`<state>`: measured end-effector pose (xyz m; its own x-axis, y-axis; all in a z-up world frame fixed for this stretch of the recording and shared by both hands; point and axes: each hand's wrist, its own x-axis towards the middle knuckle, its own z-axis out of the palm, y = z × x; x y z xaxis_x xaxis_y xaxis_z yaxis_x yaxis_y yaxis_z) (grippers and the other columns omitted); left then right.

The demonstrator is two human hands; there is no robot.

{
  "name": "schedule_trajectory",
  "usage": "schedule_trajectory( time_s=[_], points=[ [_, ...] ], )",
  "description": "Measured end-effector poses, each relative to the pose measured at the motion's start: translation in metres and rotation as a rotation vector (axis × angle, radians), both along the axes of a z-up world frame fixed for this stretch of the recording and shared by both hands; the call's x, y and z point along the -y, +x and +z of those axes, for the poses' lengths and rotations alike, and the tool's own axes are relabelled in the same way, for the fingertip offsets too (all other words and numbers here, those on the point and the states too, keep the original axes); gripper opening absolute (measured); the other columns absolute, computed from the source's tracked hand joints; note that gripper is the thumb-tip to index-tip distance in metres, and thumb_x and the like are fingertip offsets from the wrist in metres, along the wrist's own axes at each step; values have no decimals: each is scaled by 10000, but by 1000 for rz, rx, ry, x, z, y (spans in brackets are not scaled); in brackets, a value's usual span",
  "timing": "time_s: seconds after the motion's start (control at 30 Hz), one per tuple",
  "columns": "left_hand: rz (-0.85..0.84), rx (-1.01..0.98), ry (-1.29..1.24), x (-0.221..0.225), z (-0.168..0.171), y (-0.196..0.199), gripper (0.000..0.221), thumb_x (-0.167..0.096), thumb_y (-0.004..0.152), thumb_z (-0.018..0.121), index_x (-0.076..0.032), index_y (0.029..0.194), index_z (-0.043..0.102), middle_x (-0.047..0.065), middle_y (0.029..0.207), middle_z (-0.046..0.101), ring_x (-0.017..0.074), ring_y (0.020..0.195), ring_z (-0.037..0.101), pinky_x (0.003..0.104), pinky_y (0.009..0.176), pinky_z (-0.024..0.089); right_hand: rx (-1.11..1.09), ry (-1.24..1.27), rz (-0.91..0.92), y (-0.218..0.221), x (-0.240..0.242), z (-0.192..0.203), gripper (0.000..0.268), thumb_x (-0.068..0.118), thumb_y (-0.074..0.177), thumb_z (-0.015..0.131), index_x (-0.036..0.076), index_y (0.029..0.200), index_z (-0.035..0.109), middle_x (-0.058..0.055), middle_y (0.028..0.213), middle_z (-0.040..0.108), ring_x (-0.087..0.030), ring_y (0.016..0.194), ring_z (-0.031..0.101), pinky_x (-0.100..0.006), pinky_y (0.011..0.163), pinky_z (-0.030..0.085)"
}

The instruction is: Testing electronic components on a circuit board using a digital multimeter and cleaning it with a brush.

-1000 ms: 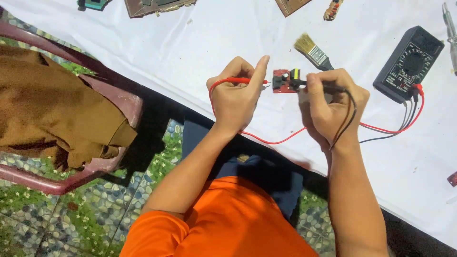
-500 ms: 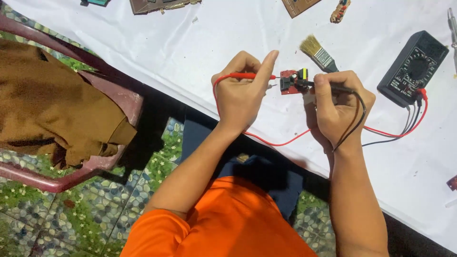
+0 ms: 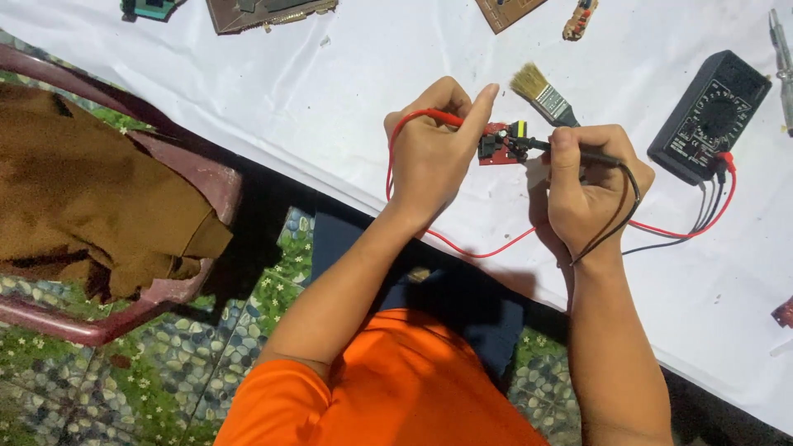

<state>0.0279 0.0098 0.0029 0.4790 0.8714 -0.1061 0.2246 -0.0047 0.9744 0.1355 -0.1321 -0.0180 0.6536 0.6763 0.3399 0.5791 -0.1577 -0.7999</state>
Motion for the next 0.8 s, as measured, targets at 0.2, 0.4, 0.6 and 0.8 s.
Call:
schedule_trajectory(
  time_s=[0.2,0.4,0.6,0.8],
  points=[
    [-33,-42,10,1,-3,0,458,-373,961,611,-158,618,395,-110,565,384,83,596,352,257,900,343,60,36,-66,3,2,1,218,69,1172,598,-80,1013,604,-169,826,649,-218,737,627,-323,715,490],
    [20,40,30,0,-2,1,457,-325,949,650,-142,622,389,-98,563,365,65,541,312,238,816,358,94,60,-132,5,-1,0,228,70,1178,589,-51,985,581,-156,811,615,-222,701,639,-325,679,492],
    [49,91,78,0,-8,2,432,-288,961,644,-128,643,399,-78,545,342,87,542,293,262,601,321,42,69,-59,7,-6,-1,182,59,1171,567,-51,1026,581,-154,822,612,-221,692,633,-320,670,500],
    [50,108,22,-2,-5,1,427,-284,947,651,-122,634,409,-70,553,381,79,560,338,258,602,337,-36,-31,2,19,-15,4,220,122,1186,598,-21,1019,618,-120,790,641,-180,698,614,-303,668,485]
  ],
)
